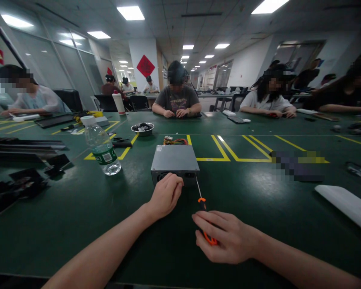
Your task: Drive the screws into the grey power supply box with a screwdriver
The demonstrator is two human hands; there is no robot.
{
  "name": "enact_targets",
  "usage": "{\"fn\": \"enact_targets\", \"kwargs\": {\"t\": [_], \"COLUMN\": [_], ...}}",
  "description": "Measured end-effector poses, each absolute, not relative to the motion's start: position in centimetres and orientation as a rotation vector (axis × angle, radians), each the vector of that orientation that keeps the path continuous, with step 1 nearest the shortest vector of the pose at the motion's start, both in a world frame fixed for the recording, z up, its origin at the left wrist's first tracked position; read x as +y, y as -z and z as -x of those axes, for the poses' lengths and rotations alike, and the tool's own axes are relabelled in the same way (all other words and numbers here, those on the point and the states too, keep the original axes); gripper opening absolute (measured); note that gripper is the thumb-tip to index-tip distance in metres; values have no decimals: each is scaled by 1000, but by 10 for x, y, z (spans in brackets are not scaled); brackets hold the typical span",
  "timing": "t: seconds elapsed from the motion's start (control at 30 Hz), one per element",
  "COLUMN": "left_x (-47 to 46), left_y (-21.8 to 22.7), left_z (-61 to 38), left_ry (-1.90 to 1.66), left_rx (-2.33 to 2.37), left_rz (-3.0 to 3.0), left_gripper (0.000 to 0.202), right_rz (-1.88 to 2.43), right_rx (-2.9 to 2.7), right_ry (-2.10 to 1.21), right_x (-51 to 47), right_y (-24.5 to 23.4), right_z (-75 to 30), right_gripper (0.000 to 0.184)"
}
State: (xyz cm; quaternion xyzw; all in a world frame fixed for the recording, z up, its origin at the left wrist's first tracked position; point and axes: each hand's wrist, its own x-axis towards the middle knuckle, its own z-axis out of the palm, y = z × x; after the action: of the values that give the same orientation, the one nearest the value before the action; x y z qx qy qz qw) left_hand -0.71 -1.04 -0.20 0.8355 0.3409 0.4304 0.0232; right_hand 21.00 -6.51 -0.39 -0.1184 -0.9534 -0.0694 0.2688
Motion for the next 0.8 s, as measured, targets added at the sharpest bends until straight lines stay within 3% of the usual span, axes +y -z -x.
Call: {"fn": "enact_targets", "kwargs": {"t": [0.17,0.27,0.43,0.67,0.8], "left_x": [-11,-12,-11,-12,-14], "left_y": [-2,-3,-2,-6,-9], "left_z": [10,9,9,15,15], "left_ry": [-1352,-1396,-1414,-1431,-1436], "left_rx": [1235,1204,1100,1227,1150], "left_rz": [-2158,-1977,-1936,-2165,-2277], "left_gripper": [23,22,16,18,20], "right_rz": [274,239,236,238,236], "right_rx": [-2558,-2579,-2605,-2518,-2452], "right_ry": [75,193,411,174,501], "right_x": [-65,-66,-66,-65,-67], "right_y": [-5,-6,-4,-3,-4], "right_z": [-214,-215,-214,-211,-207], "right_gripper": [41,45,34,32,19]}}
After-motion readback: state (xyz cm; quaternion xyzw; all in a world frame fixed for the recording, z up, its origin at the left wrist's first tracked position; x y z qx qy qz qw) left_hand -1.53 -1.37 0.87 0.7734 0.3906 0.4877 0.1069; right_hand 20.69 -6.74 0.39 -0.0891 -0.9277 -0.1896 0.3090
